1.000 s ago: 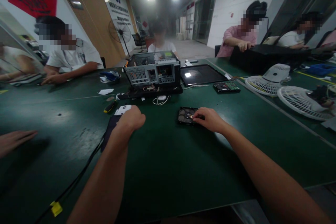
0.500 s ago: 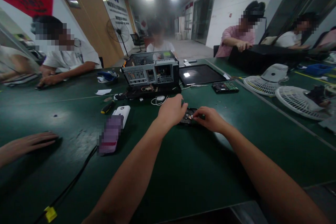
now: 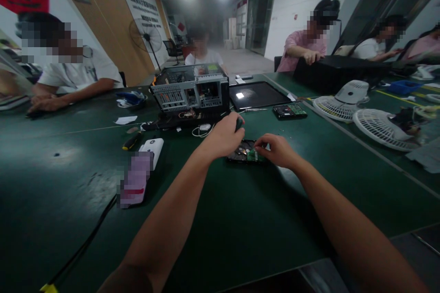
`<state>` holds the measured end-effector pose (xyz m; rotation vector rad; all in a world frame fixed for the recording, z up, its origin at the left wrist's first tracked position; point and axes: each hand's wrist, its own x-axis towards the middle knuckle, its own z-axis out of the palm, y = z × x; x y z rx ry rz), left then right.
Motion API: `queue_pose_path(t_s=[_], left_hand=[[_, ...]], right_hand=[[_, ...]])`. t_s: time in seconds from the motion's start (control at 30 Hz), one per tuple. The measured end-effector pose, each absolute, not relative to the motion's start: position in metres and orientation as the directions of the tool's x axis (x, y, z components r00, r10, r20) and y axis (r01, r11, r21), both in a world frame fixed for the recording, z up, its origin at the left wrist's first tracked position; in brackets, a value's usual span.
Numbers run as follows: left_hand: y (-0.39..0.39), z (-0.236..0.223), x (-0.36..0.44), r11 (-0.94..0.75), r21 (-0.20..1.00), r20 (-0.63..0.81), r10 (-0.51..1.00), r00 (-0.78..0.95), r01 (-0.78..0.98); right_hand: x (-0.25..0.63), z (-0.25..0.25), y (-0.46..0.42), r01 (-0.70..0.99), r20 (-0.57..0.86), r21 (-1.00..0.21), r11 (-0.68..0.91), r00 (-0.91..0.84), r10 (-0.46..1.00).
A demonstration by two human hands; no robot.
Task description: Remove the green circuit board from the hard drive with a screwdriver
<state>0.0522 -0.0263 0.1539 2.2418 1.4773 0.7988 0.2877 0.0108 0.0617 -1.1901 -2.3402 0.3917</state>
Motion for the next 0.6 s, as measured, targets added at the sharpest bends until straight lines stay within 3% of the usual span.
queue_pose_path(t_s=[0.13, 0.43, 0.6], left_hand=[[-0.024, 0.156, 0.045, -0.465, 0.527, 0.328, 0.884, 0.334, 0.712], [-0.026, 0.161, 0.039, -0.471, 0.514, 0.342, 0.879, 0.332, 0.717], [-0.027, 0.162, 0.039, -0.448, 0.514, 0.313, 0.892, 0.326, 0.731]], right_hand=[[0.285, 0.062, 0.009, 0.684, 0.297, -0.451, 0.573, -0.491, 0.819], [0.243, 0.045, -0.001, 0.741, 0.325, -0.315, 0.593, -0.503, 0.801], [0.242, 0.042, 0.002, 0.754, 0.324, -0.318, 0.574, -0.483, 0.814]])
